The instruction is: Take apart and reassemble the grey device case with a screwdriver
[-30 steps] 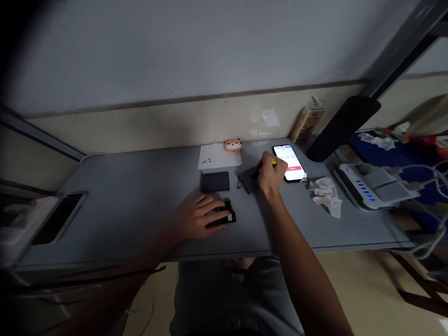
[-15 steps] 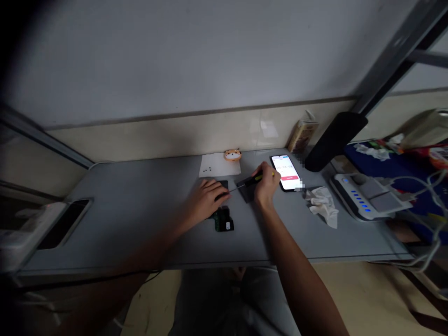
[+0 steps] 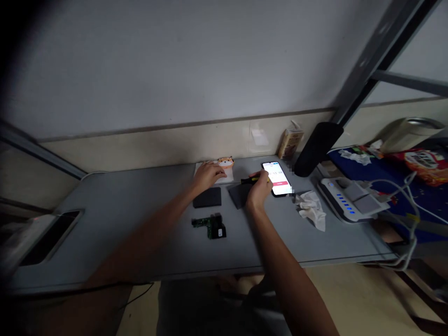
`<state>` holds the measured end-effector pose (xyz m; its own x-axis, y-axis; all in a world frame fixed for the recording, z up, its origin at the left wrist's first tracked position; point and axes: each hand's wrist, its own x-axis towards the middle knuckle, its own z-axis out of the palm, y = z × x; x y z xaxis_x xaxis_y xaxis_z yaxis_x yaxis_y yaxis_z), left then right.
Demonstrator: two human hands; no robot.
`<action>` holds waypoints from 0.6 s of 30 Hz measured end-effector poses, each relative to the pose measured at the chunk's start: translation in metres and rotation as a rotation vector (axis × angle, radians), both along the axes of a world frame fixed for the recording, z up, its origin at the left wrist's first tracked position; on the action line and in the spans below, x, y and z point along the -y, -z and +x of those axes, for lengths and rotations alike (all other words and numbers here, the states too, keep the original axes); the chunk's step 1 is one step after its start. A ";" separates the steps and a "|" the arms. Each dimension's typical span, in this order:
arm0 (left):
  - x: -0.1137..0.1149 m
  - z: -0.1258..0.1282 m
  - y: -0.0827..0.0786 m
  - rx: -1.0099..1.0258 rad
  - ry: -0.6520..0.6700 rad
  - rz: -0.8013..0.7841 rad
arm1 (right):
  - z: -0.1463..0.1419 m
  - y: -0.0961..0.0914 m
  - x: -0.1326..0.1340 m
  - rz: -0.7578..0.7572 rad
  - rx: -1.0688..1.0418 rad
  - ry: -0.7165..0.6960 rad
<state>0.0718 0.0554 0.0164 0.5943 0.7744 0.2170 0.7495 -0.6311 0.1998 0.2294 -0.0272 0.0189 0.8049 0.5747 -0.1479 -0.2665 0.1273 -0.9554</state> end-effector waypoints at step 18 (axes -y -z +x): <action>0.066 -0.095 0.014 0.299 -0.024 -0.240 | -0.022 0.011 0.008 0.016 0.369 0.004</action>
<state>-0.0237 -0.0101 0.0019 0.5135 0.8371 0.1886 0.6497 -0.5229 0.5518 0.2077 -0.0350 0.0083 0.8046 0.5714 0.1616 0.0959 0.1434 -0.9850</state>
